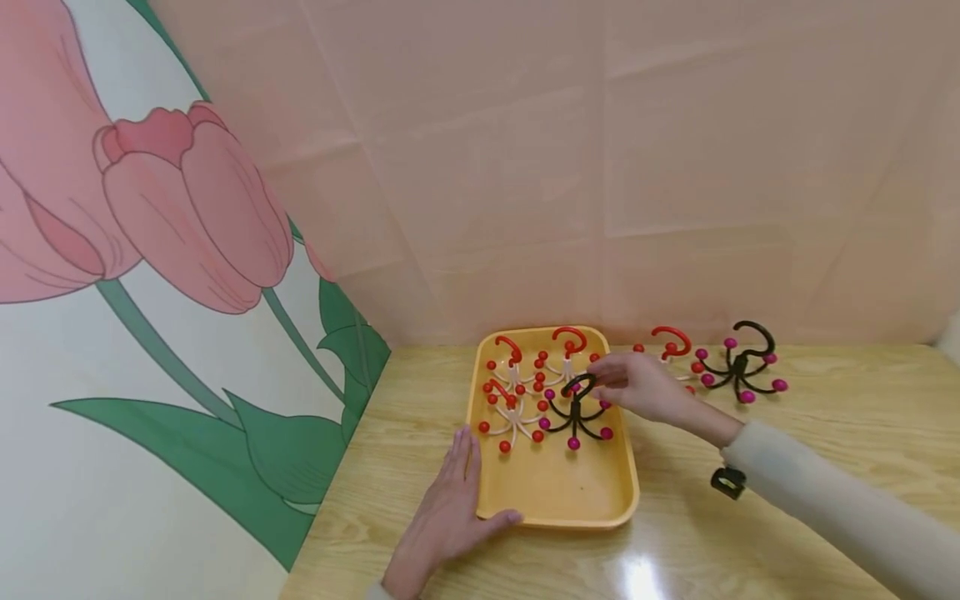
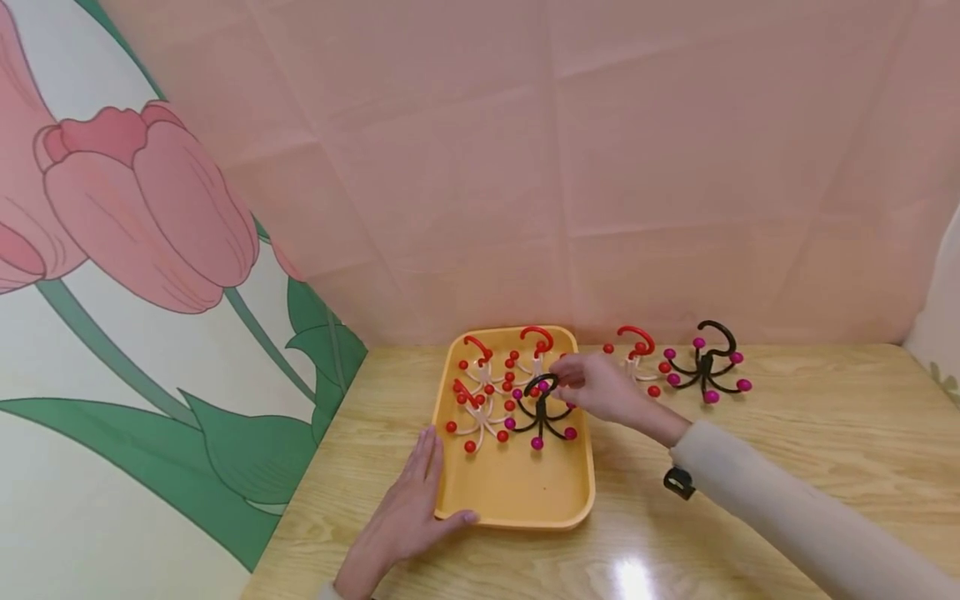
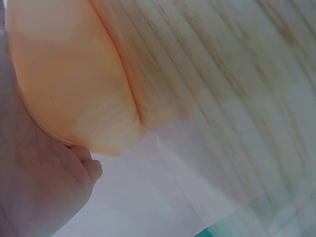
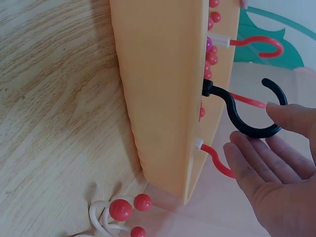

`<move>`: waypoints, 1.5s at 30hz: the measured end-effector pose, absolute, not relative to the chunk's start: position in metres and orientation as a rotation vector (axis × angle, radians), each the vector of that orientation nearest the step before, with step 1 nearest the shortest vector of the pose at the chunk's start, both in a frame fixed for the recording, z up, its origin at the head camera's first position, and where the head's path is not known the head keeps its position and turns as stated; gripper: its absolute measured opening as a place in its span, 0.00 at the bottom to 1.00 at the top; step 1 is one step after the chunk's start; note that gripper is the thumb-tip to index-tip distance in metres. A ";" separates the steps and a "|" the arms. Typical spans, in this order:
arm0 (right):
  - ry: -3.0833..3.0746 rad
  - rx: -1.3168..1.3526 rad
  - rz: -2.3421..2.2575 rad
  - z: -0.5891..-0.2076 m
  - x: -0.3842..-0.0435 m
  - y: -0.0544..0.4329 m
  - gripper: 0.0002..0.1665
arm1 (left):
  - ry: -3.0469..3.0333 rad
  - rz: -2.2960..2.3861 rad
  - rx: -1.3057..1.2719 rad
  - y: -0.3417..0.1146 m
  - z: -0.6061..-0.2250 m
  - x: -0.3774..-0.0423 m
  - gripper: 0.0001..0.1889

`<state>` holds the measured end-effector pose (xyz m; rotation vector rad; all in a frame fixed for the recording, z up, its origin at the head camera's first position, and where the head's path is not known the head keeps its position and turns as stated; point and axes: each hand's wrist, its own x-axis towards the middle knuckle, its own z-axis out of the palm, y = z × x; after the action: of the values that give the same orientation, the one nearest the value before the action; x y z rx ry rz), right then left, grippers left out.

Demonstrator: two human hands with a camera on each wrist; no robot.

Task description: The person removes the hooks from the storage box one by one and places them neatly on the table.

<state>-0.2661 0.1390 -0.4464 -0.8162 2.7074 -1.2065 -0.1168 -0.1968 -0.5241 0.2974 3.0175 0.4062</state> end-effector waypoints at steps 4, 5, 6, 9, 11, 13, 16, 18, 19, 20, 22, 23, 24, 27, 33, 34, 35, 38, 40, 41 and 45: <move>2.697 -0.804 -1.215 -0.448 -0.267 0.135 0.22 | 3.016 0.405 0.284 -0.197 -0.524 -0.117 0.67; 2.692 -0.801 -1.219 -0.448 -0.267 0.134 0.21 | 3.015 0.404 0.281 -0.197 -0.525 -0.117 0.67; 2.689 -0.795 -1.218 -0.449 -0.267 0.133 0.21 | 3.013 0.404 0.279 -0.197 -0.525 -0.117 0.67; 2.692 -0.795 -1.210 -0.451 -0.268 0.131 0.18 | 3.017 0.406 0.282 -0.197 -0.525 -0.117 0.67; 2.695 -0.789 -1.204 -0.452 -0.268 0.130 0.17 | 3.017 0.410 0.284 -0.197 -0.526 -0.117 0.67; 2.696 -0.785 -1.205 -0.452 -0.267 0.130 0.17 | 3.017 0.412 0.284 -0.197 -0.526 -0.118 0.67; 2.684 -0.781 -1.226 -0.453 -0.266 0.129 0.17 | 3.015 0.411 0.283 -0.197 -0.525 -0.118 0.67; 2.670 -0.775 -1.246 -0.453 -0.265 0.128 0.17 | 3.016 0.414 0.284 -0.197 -0.525 -0.118 0.67; 2.662 -0.780 -1.255 -0.454 -0.264 0.128 0.17 | 3.016 0.416 0.283 -0.197 -0.525 -0.118 0.67; 2.651 -0.775 -1.264 -0.454 -0.264 0.127 0.17 | 3.017 0.417 0.284 -0.197 -0.525 -0.118 0.67; 2.636 -0.769 -1.280 -0.454 -0.263 0.127 0.17 | 3.014 0.422 0.280 -0.196 -0.524 -0.119 0.67; 2.630 -0.773 -1.285 -0.454 -0.263 0.127 0.17 | 3.015 0.422 0.279 -0.196 -0.524 -0.119 0.67; 2.629 -0.777 -1.286 -0.455 -0.263 0.127 0.16 | 3.014 0.422 0.277 -0.196 -0.524 -0.119 0.67; 2.623 -0.775 -1.304 -0.457 -0.263 0.129 0.16 | 3.013 0.421 0.274 -0.196 -0.524 -0.118 0.67; 2.642 -0.753 -1.340 -0.462 -0.260 0.130 0.15 | 3.008 0.441 0.264 -0.196 -0.526 -0.118 0.67; 2.646 -0.749 -1.345 -0.463 -0.260 0.130 0.15 | 3.006 0.442 0.263 -0.196 -0.526 -0.118 0.67; 2.652 -0.750 -1.346 -0.463 -0.259 0.130 0.14 | 3.004 0.443 0.261 -0.195 -0.525 -0.118 0.67; 2.667 -0.755 -1.349 -0.463 -0.258 0.129 0.13 | 3.002 0.448 0.259 -0.195 -0.524 -0.117 0.67; 2.680 -0.760 -1.350 -0.464 -0.257 0.129 0.13 | 2.996 0.453 0.254 -0.196 -0.524 -0.116 0.67; 2.693 -0.765 -1.345 -0.464 -0.257 0.129 0.13 | 2.994 0.458 0.254 -0.196 -0.524 -0.116 0.67; 2.715 -0.775 -1.343 -0.463 -0.257 0.129 0.12 | 2.993 0.466 0.253 -0.196 -0.524 -0.116 0.67</move>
<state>-0.2566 0.1293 -0.4633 -0.7745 2.7146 -1.3431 -0.1160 -0.1962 -0.5238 0.2532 2.9926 0.4655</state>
